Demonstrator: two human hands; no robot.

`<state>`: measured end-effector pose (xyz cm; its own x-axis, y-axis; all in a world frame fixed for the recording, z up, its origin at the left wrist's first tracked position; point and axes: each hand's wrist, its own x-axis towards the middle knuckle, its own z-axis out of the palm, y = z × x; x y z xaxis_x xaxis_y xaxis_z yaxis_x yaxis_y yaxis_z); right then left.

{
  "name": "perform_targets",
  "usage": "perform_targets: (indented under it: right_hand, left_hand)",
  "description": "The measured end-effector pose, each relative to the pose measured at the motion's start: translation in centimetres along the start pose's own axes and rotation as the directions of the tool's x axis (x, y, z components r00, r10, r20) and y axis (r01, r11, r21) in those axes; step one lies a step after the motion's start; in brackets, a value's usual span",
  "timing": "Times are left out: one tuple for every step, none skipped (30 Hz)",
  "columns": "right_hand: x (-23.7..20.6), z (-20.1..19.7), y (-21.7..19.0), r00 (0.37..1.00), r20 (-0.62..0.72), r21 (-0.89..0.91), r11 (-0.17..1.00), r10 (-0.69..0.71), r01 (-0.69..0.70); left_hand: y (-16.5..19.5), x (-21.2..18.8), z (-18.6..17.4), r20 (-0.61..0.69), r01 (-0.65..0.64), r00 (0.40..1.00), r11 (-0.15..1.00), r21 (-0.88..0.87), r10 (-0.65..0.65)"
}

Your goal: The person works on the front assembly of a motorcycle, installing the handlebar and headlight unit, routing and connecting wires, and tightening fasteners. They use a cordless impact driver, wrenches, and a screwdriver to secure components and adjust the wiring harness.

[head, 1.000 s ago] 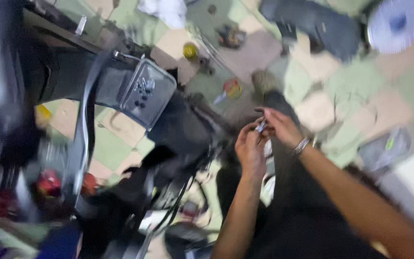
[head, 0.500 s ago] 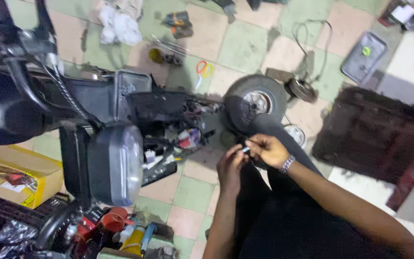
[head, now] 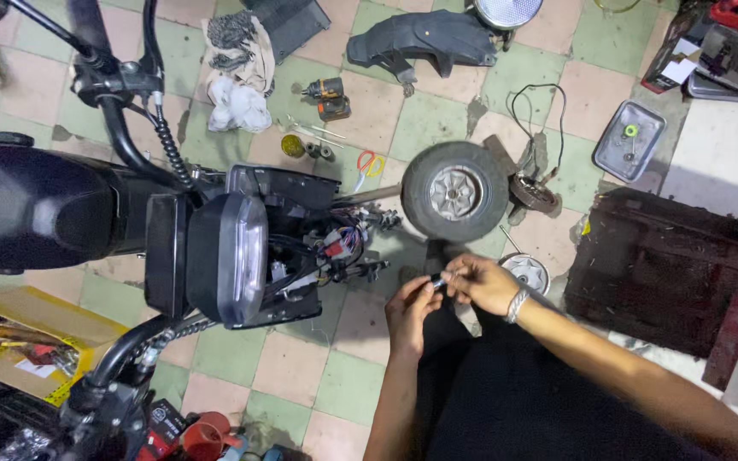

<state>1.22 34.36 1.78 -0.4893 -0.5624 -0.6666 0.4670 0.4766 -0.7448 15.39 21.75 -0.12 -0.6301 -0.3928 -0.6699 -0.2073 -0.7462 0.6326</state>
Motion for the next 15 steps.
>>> perform_targets:
  right_hand:
    - [0.0, -0.3, -0.4, 1.000, 0.004, 0.023, 1.000, -0.013, 0.013]
    - [0.0, -0.5, -0.9, 1.000, -0.001, 0.025, 1.000, 0.006, -0.006]
    - [0.3, -0.8, -1.7, 1.000, 0.000, 0.019, 1.000, 0.013, -0.013]
    - [0.6, -0.9, -2.6, 1.000, 0.010, 0.011, 1.000, 0.017, -0.018]
    - [0.9, -0.9, -3.5, 0.999, -0.004, 0.010, 0.999, 0.034, -0.033]
    - [1.2, -0.8, -4.5, 0.999, -0.013, 0.008, 0.999, 0.049, -0.049]
    - [1.5, -0.6, -5.6, 0.998, -0.020, 0.002, 0.998, 0.061, -0.061]
    - [1.9, -0.2, -6.8, 1.000, 0.019, 0.008, 1.000, 0.010, -0.010]
    - [2.2, 0.1, -7.8, 0.997, 0.060, 0.016, 0.999, -0.037, 0.036]
    - [2.6, 0.6, -8.8, 0.991, 0.101, 0.028, 0.996, -0.082, 0.079]
    - [2.9, 1.0, -9.7, 0.991, 0.132, 0.111, 0.994, -0.018, 0.004]
    - [3.1, 1.4, -10.5, 0.985, 0.167, 0.190, 0.979, 0.047, -0.079]
    - [3.5, 1.8, -11.3, 0.972, 0.206, 0.264, 0.950, 0.111, -0.165]
    - [4.0, 2.4, -11.9, 0.959, 0.264, 0.173, 0.974, 0.098, -0.147]
    - [4.4, 2.9, -12.5, 0.943, 0.322, 0.088, 0.989, 0.088, -0.122]
  left_hand:
    - [0.2, 0.1, 0.2, 0.037, -0.031, 0.999, 0.999, -0.020, 0.031]
    - [0.4, 0.2, 0.4, 0.075, -0.061, 0.995, 0.997, -0.046, 0.065]
    - [0.7, 0.4, 0.7, 0.061, -0.091, 0.994, 0.996, -0.010, 0.091]
    - [1.1, 0.6, 0.9, 0.042, -0.125, 0.991, 0.992, 0.024, 0.124]
    - [1.5, 0.7, 1.0, 0.015, -0.154, 0.988, 0.986, 0.056, 0.154]
    - [2.1, 0.8, 1.1, 0.031, -0.198, 0.980, 0.978, 0.062, 0.196]
    - [2.7, 0.9, 1.1, 0.046, -0.247, 0.969, 0.967, 0.066, 0.244]
    - [3.4, 1.0, 1.0, 0.058, -0.297, 0.954, 0.952, 0.069, 0.293]
    - [4.1, 1.1, 0.8, 0.050, -0.339, 0.941, 0.939, 0.066, 0.336]
    - [4.8, 1.1, 0.5, 0.040, -0.377, 0.926, 0.924, 0.067, 0.375]
    - [5.4, 1.1, 0.3, 0.029, -0.414, 0.910, 0.908, 0.068, 0.413]
    - [6.0, 1.0, 0.0, 0.016, -0.432, 0.902, 0.900, 0.064, 0.432]
    - [6.6, 0.9, -0.2, 0.002, -0.451, 0.892, 0.890, 0.062, 0.452]
    - [7.1, 0.7, -0.5, -0.013, -0.469, 0.882, 0.881, 0.061, 0.470]
    - [7.6, 0.6, -0.6, -0.017, -0.486, 0.873, 0.873, 0.049, 0.487]
